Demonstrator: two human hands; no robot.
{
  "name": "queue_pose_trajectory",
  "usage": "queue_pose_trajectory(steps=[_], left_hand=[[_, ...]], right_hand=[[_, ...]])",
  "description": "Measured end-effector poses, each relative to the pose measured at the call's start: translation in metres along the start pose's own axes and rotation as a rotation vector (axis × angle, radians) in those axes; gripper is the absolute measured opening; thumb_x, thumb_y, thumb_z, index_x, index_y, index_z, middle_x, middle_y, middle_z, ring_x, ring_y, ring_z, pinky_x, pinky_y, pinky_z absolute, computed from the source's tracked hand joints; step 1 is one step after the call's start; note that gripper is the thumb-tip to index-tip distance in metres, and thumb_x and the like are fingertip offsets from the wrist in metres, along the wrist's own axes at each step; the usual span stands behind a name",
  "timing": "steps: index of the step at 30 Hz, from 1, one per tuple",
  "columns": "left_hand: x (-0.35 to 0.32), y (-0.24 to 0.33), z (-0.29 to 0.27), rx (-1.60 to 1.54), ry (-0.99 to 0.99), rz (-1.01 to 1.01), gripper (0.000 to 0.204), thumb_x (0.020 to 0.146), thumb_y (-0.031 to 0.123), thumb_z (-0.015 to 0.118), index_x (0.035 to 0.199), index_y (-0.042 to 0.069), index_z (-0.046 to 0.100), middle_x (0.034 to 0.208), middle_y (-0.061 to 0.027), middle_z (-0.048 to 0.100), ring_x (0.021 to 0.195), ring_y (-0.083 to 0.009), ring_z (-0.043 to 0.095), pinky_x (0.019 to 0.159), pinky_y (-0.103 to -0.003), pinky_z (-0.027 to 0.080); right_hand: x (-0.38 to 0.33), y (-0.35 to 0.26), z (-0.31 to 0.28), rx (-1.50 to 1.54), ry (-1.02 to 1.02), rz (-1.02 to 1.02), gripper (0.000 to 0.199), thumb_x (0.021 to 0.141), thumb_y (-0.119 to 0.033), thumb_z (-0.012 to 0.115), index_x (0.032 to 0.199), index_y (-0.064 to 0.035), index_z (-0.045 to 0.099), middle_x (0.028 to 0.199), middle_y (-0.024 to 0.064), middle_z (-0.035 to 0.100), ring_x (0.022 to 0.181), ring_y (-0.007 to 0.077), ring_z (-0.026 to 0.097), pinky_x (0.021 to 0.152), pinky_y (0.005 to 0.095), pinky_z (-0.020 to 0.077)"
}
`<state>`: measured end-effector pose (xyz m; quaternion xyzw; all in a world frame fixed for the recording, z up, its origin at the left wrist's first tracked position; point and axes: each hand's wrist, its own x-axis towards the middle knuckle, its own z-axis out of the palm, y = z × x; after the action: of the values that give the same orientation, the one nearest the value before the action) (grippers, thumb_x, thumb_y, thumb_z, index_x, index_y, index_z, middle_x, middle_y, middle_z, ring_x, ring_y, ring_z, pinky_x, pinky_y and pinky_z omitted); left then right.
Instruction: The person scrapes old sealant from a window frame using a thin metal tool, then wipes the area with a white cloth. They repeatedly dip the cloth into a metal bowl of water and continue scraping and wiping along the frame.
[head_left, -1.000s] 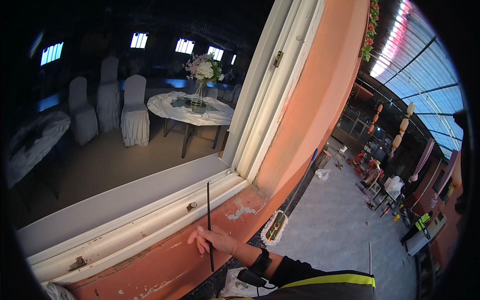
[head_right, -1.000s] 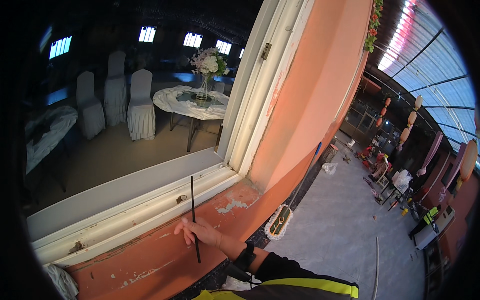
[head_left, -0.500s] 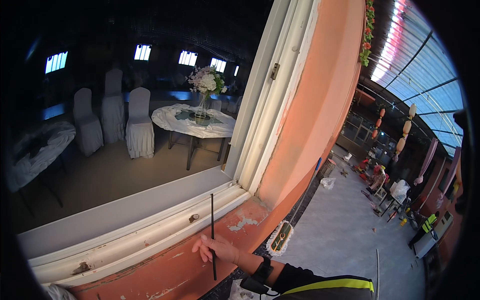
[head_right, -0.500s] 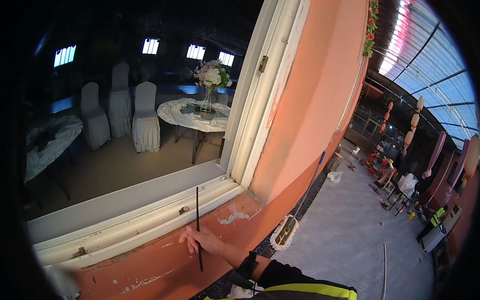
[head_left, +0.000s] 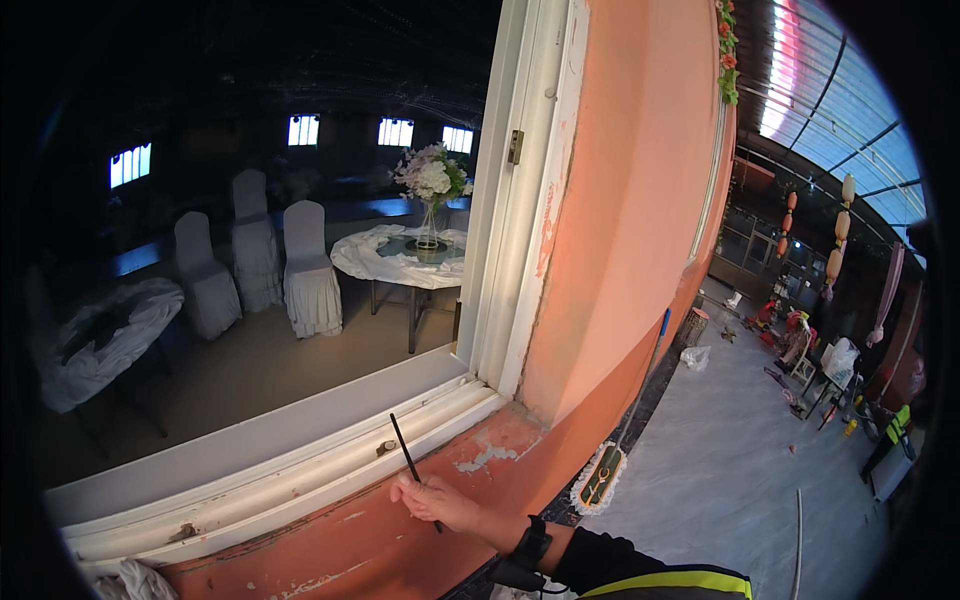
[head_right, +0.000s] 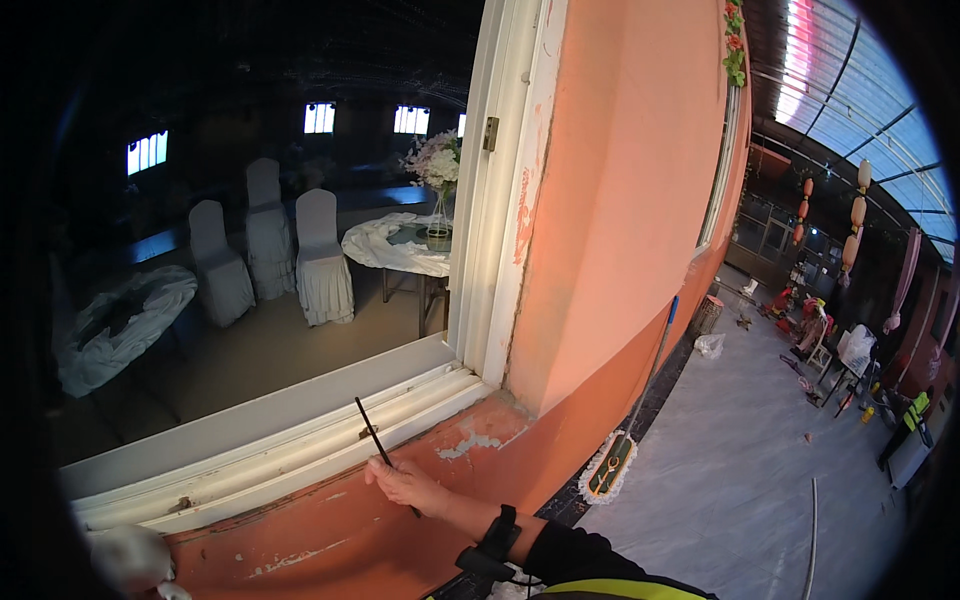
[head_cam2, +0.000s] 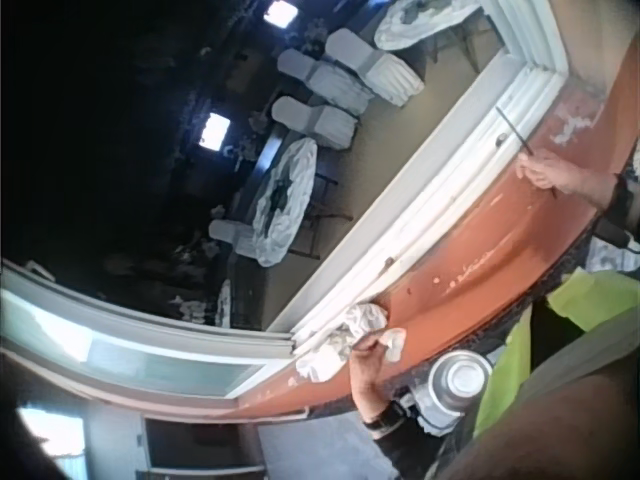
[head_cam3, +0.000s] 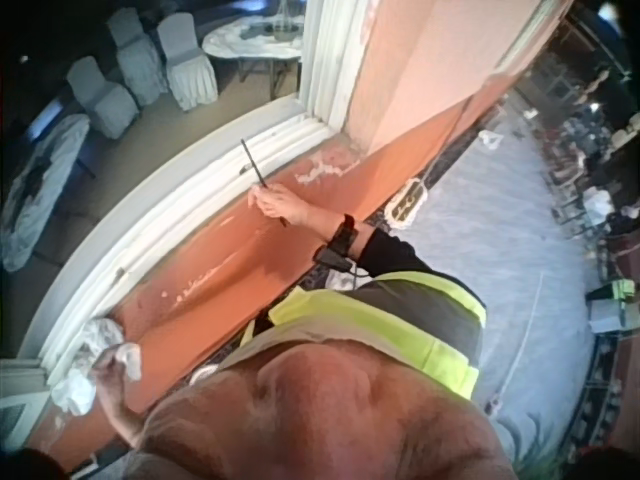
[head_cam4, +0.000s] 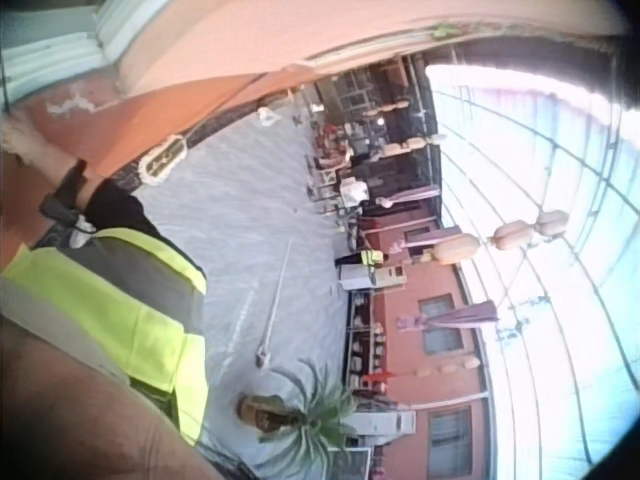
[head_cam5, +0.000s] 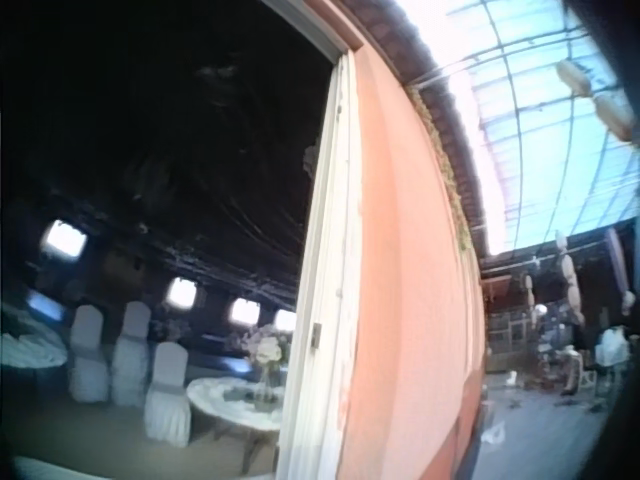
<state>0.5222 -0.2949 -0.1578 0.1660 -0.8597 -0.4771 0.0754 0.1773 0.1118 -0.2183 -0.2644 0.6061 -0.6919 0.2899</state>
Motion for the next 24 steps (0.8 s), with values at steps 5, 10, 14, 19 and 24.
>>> queue_pose_trajectory(steps=[5, 10, 14, 19, 24], left_hand=[[0.147, 0.134, 0.096, -0.073, -0.039, 0.424, 0.009, 0.078, -0.004, 0.062, 0.083, -0.005, 0.07, 0.079, -0.0084, 0.068, 0.068, -0.0125, 0.06, 0.063, -0.026, 0.047], [0.241, 0.254, 0.199, -0.008, -0.109, 0.774, 0.019, 0.079, 0.005, 0.066, 0.096, 0.009, 0.074, 0.078, -0.007, 0.062, 0.074, -0.0171, 0.057, 0.067, -0.029, 0.046], [0.299, 0.347, 0.274, -0.482, -0.3, 0.764, 0.024, 0.085, 0.001, 0.064, 0.109, -0.002, 0.065, 0.082, -0.0026, 0.067, 0.068, -0.0067, 0.058, 0.064, -0.024, 0.048], [0.339, 0.449, 0.33, -0.672, -0.153, 0.826, 0.017, 0.079, 0.001, 0.067, 0.095, 0.001, 0.062, 0.074, -0.0034, 0.063, 0.064, -0.0116, 0.06, 0.061, -0.026, 0.049], [0.354, 0.528, 0.333, -0.497, 0.344, 1.089, 0.016, 0.078, 0.005, 0.07, 0.091, 0.005, 0.061, 0.079, -0.0013, 0.062, 0.068, -0.0096, 0.06, 0.067, -0.025, 0.051]], right_hand=[[-0.03, -0.033, -0.028, 0.082, 0.114, -0.143, 0.042, 0.102, -0.046, 0.034, 0.108, -0.0064, 0.047, 0.07, -0.004, 0.036, 0.054, 0.0042, 0.028, 0.047, 0.0201, 0.0234], [-0.073, -0.085, -0.07, -0.244, 0.481, -0.324, 0.026, 0.101, -0.032, 0.048, 0.097, -0.0084, 0.059, 0.071, -0.0067, 0.042, 0.057, 0.0031, 0.035, 0.05, 0.0188, 0.0264], [-0.107, -0.157, -0.118, -0.605, 0.702, -0.462, 0.024, 0.101, -0.026, 0.048, 0.094, -0.0073, 0.061, 0.064, -0.0089, 0.039, 0.057, 0.0024, 0.035, 0.051, 0.0188, 0.0275], [-0.124, -0.256, -0.166, -1.073, 1.06, -0.506, 0.029, 0.097, -0.028, 0.052, 0.087, -0.001, 0.056, 0.064, -0.0016, 0.041, 0.061, 0.0091, 0.04, 0.055, 0.0268, 0.0362], [-0.102, -0.333, -0.193, -1.149, 1.167, -0.591, 0.038, 0.093, -0.036, 0.06, 0.077, -0.0026, 0.05, 0.062, 0.0002, 0.044, 0.061, 0.0106, 0.042, 0.055, 0.0291, 0.0382]])
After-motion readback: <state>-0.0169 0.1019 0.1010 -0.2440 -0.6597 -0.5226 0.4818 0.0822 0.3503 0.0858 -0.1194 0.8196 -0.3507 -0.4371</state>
